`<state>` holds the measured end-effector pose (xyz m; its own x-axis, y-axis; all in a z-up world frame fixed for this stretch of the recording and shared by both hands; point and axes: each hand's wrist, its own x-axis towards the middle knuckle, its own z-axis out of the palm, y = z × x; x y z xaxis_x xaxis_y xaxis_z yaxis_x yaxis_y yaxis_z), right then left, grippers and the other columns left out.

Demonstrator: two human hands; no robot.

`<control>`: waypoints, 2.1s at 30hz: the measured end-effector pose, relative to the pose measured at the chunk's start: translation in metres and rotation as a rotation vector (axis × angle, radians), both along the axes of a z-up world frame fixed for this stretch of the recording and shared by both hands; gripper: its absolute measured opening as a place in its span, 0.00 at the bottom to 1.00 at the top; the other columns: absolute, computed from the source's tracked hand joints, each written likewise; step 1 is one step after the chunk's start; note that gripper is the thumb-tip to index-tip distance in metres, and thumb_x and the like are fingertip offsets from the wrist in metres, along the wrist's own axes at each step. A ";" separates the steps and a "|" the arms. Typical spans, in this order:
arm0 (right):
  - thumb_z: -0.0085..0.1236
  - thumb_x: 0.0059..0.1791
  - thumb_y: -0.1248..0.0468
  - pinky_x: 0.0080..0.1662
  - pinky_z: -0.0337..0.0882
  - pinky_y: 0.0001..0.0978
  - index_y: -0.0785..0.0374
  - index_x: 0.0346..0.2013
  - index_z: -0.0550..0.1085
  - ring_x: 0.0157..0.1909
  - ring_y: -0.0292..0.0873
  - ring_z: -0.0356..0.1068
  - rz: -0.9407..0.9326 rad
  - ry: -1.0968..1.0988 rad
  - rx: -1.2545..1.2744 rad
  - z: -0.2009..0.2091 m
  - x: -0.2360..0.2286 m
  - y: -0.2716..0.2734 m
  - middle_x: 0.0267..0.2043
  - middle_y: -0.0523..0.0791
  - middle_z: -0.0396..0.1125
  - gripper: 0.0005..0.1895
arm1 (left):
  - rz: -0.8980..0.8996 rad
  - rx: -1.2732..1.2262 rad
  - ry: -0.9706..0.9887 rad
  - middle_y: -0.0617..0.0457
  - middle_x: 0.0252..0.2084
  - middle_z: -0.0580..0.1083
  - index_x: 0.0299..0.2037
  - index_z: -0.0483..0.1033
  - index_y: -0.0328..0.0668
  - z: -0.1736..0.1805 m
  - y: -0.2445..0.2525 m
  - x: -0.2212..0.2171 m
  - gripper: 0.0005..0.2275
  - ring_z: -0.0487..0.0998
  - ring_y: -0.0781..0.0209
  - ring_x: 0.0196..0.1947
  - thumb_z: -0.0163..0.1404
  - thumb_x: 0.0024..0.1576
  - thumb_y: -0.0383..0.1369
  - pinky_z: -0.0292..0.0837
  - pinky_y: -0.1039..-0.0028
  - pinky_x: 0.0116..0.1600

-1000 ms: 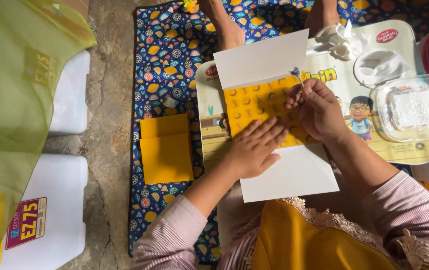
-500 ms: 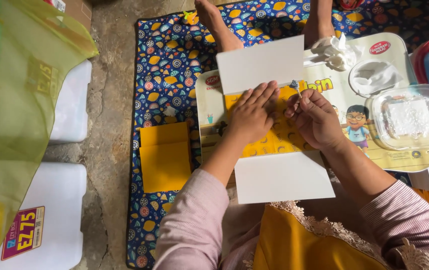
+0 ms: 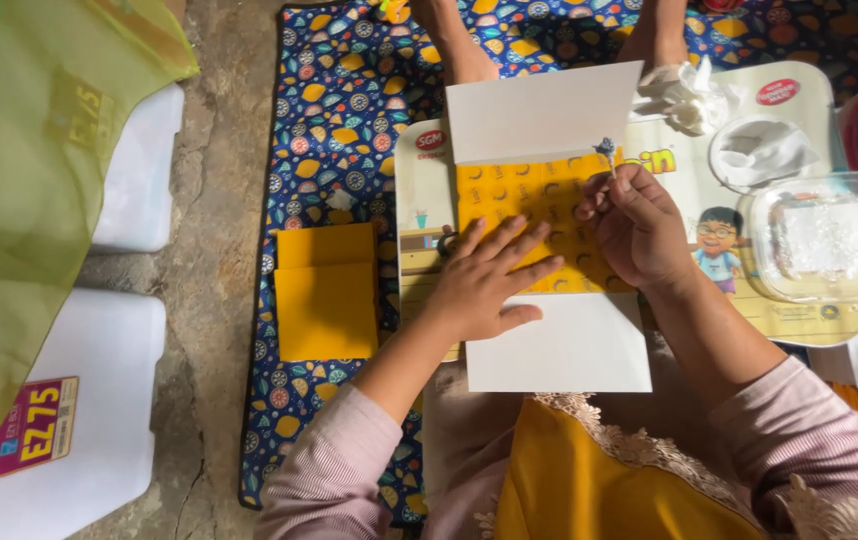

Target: Assembling yellow cardboard boxes by applying glue to flaps and folding them into shape.

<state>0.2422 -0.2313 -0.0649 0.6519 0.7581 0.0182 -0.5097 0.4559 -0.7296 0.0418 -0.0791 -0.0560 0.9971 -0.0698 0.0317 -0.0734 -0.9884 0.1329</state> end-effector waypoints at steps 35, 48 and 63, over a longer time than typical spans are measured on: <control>0.74 0.53 0.66 0.37 0.71 0.29 0.57 0.41 0.86 0.34 0.37 0.67 -0.970 -1.718 -1.603 0.044 0.193 -0.238 0.36 0.41 0.73 0.03 | -0.020 -0.014 -0.116 0.57 0.79 0.49 0.73 0.56 0.74 0.005 -0.002 0.001 0.28 0.42 0.46 0.79 0.36 0.61 0.57 0.32 0.41 0.76; 0.79 0.55 0.69 0.34 0.71 0.23 0.62 0.41 0.86 0.34 0.35 0.71 -1.066 -1.691 -1.492 0.045 0.188 -0.245 0.40 0.43 0.77 0.05 | -0.016 0.005 -0.155 0.58 0.79 0.48 0.75 0.53 0.67 0.005 -0.003 0.000 0.28 0.45 0.48 0.79 0.39 0.62 0.51 0.30 0.44 0.77; 0.74 0.53 0.66 0.37 0.72 0.26 0.58 0.40 0.85 0.33 0.34 0.70 -0.883 -1.718 -1.618 0.066 0.180 -0.224 0.36 0.40 0.75 0.03 | -0.007 -0.022 -0.142 0.57 0.79 0.50 0.74 0.55 0.67 0.008 -0.004 0.000 0.28 0.46 0.48 0.78 0.41 0.61 0.51 0.29 0.46 0.77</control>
<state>0.4222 -0.4550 0.0013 0.7138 0.4216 0.5592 0.4800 -0.8760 0.0477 0.0420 -0.0834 -0.0481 0.9819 -0.0743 0.1745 -0.0999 -0.9848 0.1424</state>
